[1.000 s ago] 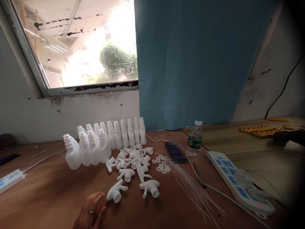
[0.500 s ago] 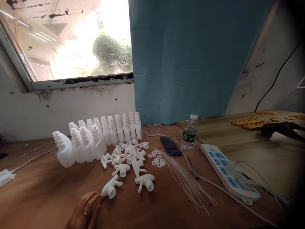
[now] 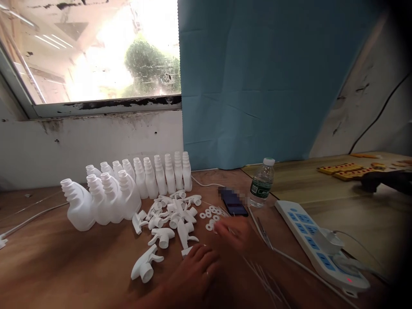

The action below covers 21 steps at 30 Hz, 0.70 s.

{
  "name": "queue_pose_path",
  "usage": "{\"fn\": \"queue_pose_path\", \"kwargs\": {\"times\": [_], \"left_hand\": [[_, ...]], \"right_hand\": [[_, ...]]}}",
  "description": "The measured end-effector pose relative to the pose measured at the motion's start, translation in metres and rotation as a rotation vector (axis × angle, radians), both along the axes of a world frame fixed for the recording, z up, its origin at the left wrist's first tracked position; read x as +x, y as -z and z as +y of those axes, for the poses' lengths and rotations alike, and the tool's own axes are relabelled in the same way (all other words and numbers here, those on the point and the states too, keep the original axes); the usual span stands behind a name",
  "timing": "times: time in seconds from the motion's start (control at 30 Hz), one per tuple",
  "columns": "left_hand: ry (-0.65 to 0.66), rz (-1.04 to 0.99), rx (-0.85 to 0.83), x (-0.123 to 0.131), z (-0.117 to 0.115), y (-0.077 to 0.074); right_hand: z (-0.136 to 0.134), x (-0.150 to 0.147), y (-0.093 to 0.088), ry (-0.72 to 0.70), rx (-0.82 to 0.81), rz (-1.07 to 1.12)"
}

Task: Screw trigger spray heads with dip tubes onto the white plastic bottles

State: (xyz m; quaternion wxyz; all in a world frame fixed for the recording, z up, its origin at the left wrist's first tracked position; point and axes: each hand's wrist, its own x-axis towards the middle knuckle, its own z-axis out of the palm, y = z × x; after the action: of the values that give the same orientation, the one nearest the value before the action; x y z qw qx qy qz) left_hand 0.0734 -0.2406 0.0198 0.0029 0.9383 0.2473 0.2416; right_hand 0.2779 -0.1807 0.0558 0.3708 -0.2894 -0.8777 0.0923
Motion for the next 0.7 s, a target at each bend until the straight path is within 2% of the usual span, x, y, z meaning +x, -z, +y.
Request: {"fn": "queue_pose_path", "kwargs": {"times": [0.07,0.1,0.17,0.33,0.43,0.57,0.7], "left_hand": [[-0.025,-0.006,-0.110,0.004,0.010,-0.004],[-0.032,-0.024,-0.136,0.004,0.014,-0.003],[-0.043,-0.085,-0.173,-0.002,0.020,0.002],[-0.087,-0.150,-0.278,-0.016,0.030,0.012],[-0.111,-0.147,-0.334,-0.015,0.034,0.012],[-0.077,-0.238,-0.360,-0.014,0.035,0.013],[-0.155,-0.375,-0.523,-0.019,0.035,0.016]], "right_hand": [[0.043,-0.008,-0.001,0.214,0.102,-0.038],[0.057,-0.011,0.002,0.268,0.128,-0.046],[0.072,-0.011,0.011,0.289,0.153,-0.078],[0.069,0.005,0.029,0.175,0.158,-0.215],[0.072,0.015,0.026,0.170,0.121,-0.270],[0.076,0.020,0.019,0.179,0.037,-0.316],[0.070,0.017,0.016,0.138,-0.048,-0.387]]}}
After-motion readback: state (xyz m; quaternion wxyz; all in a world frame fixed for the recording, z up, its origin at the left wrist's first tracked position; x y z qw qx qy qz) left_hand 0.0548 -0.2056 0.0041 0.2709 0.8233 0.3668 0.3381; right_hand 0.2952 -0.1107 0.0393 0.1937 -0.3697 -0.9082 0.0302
